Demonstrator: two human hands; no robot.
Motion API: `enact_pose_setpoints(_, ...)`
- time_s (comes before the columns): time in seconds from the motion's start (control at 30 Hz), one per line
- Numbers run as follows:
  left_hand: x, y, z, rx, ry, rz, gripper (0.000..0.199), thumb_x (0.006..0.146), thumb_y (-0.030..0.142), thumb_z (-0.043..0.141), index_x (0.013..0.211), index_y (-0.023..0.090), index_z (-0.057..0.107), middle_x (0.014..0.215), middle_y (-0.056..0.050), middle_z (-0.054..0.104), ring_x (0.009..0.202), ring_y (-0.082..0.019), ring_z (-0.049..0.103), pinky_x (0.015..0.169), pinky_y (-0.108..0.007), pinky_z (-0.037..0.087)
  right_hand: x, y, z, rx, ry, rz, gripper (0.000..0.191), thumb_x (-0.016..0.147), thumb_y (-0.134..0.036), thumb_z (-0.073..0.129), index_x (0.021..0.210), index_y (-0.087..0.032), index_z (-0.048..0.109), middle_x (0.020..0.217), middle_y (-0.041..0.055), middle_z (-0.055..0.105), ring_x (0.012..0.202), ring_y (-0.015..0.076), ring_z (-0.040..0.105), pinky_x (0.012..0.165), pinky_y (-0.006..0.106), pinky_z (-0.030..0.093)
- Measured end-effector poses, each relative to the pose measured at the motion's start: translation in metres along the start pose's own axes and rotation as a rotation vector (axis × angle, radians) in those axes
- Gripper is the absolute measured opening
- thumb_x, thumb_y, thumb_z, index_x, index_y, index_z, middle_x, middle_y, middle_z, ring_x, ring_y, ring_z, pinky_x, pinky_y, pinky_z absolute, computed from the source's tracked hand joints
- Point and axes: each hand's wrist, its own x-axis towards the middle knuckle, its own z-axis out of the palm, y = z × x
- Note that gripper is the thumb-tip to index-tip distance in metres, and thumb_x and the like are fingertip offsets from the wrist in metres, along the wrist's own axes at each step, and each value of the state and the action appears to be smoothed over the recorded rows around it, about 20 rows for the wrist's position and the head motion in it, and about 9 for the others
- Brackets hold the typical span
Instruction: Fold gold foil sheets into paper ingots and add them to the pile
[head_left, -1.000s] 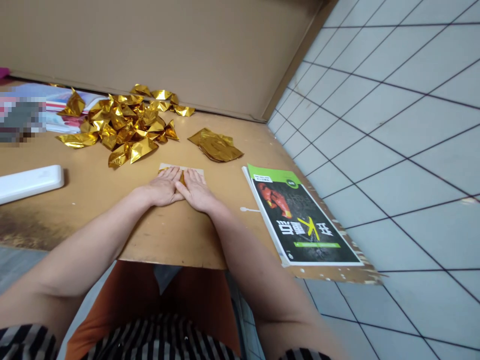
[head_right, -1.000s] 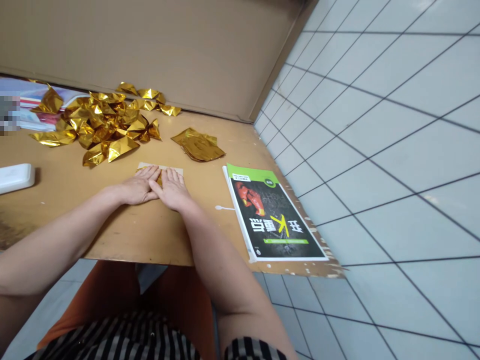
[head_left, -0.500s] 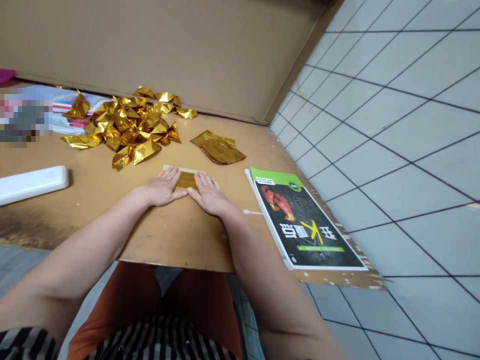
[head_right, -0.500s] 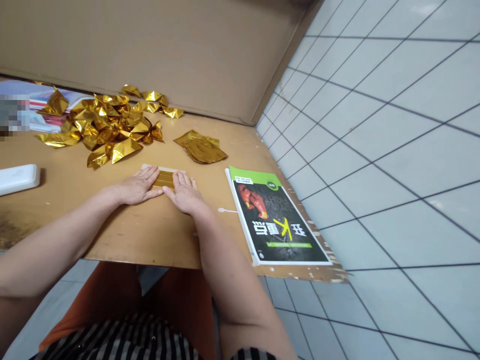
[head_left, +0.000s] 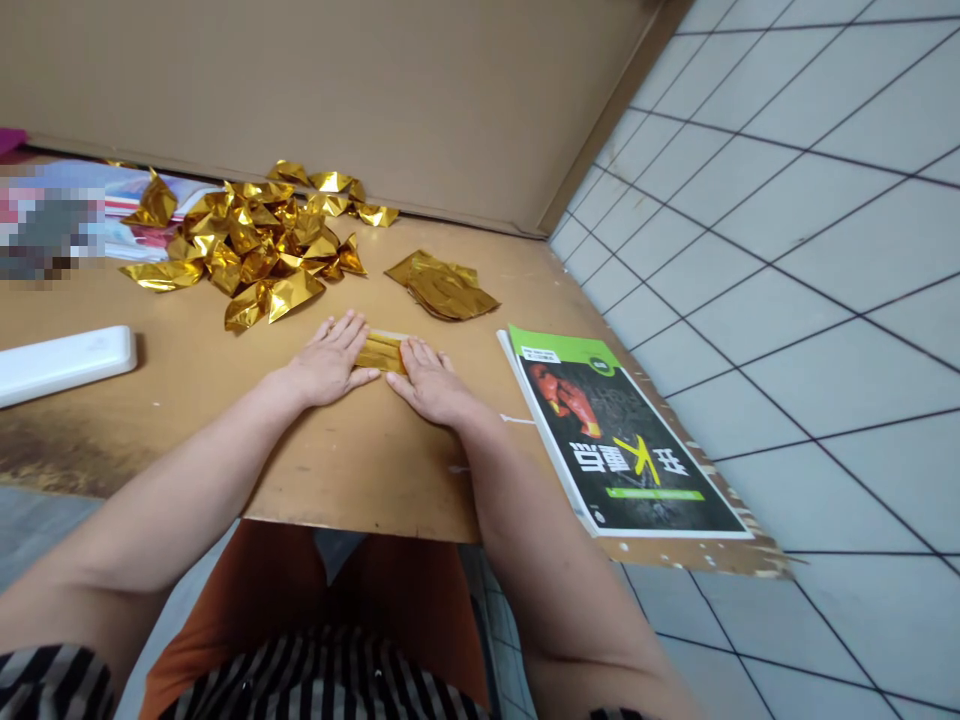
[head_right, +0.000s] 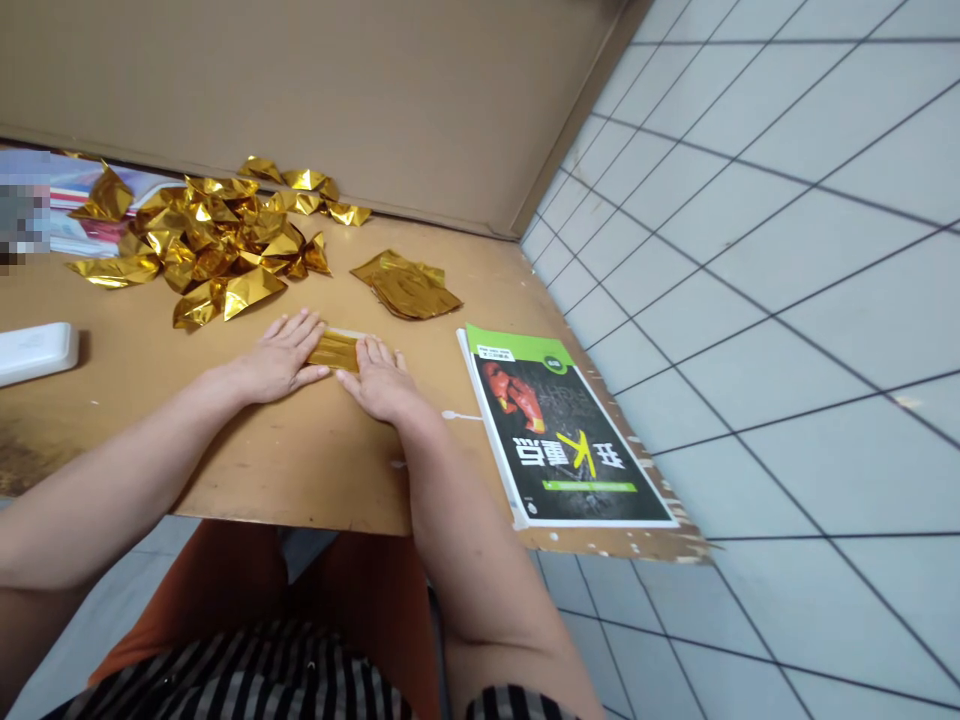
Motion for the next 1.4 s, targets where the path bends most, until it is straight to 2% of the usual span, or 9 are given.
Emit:
enact_pose_setpoints(0.13,0.003,0.007,0.004,-0.049,-0.071,0.169,0.071,0.097,0.055,0.019,0.153,0.011,0.021,0.160,-0.012,0.017,0.149,-0.025,0.009,0.120,-0.043,0.008,-0.001,-0.003,-0.003,-0.013,-0.011,0.035,0.074,0.095,-0.056,0.020,0.152,-0.009,0.021,0.160,0.0156,0.019,0.149,0.0258,0.014,0.119,0.047,0.015)
enact_pose_setpoints(0.3,0.004,0.007,0.006,-0.125,-0.154,0.174,0.076,0.095,0.059,0.020,0.154,0.010,0.014,0.161,-0.013,0.010,0.149,-0.026,0.007,0.119,-0.043,0.011,-0.002,-0.012,-0.003,-0.045,0.063,0.053,0.072,0.096,-0.055,0.019,0.149,-0.007,0.030,0.158,0.0184,0.026,0.148,0.0293,0.017,0.118,0.054,0.010)
enact_pose_setpoints(0.43,0.004,0.008,0.005,-0.145,-0.161,0.166,0.078,0.095,0.057,0.025,0.153,0.008,0.008,0.161,-0.015,0.005,0.149,-0.026,0.005,0.120,-0.042,0.010,0.004,-0.023,0.004,0.010,0.178,-0.083,0.069,0.097,-0.052,0.018,0.147,-0.007,0.035,0.156,0.0185,0.030,0.147,0.0290,0.019,0.119,0.054,0.007)
enact_pose_setpoints(0.57,0.005,0.006,0.006,-0.164,-0.120,0.224,0.072,0.095,0.052,0.030,0.154,0.014,0.012,0.162,-0.013,0.008,0.149,-0.024,0.007,0.119,-0.042,0.012,0.012,-0.026,0.011,0.147,0.148,-0.167,0.071,0.097,-0.054,0.015,0.150,-0.009,0.030,0.156,0.0169,0.032,0.146,0.0254,0.023,0.118,0.049,0.015)
enact_pose_setpoints(0.7,0.007,0.000,0.007,-0.201,-0.106,0.193,0.068,0.096,0.047,0.030,0.152,0.010,0.019,0.160,-0.015,0.016,0.148,-0.024,0.014,0.119,-0.042,0.014,0.016,-0.019,0.011,0.157,0.145,-0.080,0.067,0.098,-0.050,0.015,0.149,-0.010,0.031,0.155,0.0149,0.034,0.146,0.0234,0.024,0.119,0.045,0.017)
enact_pose_setpoints(0.9,0.012,-0.007,0.006,-0.275,0.041,0.164,0.051,0.096,0.036,0.034,0.142,0.017,0.045,0.153,-0.008,0.039,0.141,-0.021,0.035,0.117,-0.038,0.026,0.018,-0.014,0.009,0.078,0.114,0.005,0.061,0.097,-0.041,0.020,0.150,-0.011,0.030,0.159,0.0125,0.027,0.147,0.0231,0.020,0.120,0.045,0.016)
enact_pose_setpoints(1.1,0.010,-0.010,-0.001,-0.212,0.154,-0.063,0.033,0.092,0.032,0.046,0.105,0.020,0.074,0.117,-0.007,0.071,0.109,-0.023,0.065,0.096,-0.034,0.049,0.019,-0.012,0.006,0.060,0.103,0.058,0.058,0.096,-0.034,0.023,0.150,-0.014,0.030,0.159,0.0104,0.025,0.148,0.0230,0.020,0.119,0.047,0.016)
enact_pose_setpoints(1.23,0.007,-0.021,-0.002,-0.219,0.206,-0.127,0.021,0.085,0.028,0.059,0.097,0.024,0.076,0.111,-0.003,0.073,0.103,-0.023,0.066,0.093,-0.031,0.050,0.015,-0.011,0.000,0.045,0.050,0.092,0.059,0.096,-0.030,0.023,0.151,-0.009,0.026,0.160,0.0115,0.021,0.149,0.0229,0.016,0.120,0.045,0.013)
enact_pose_setpoints(1.4,0.006,-0.030,-0.004,-0.223,0.200,-0.193,0.022,0.084,0.023,0.058,0.096,0.022,0.076,0.107,-0.005,0.073,0.101,-0.022,0.066,0.094,-0.031,0.050,0.012,-0.004,-0.002,0.059,0.040,0.100,0.059,0.096,-0.031,0.023,0.152,-0.012,0.025,0.161,0.0095,0.020,0.149,0.0226,0.014,0.121,0.046,0.012)
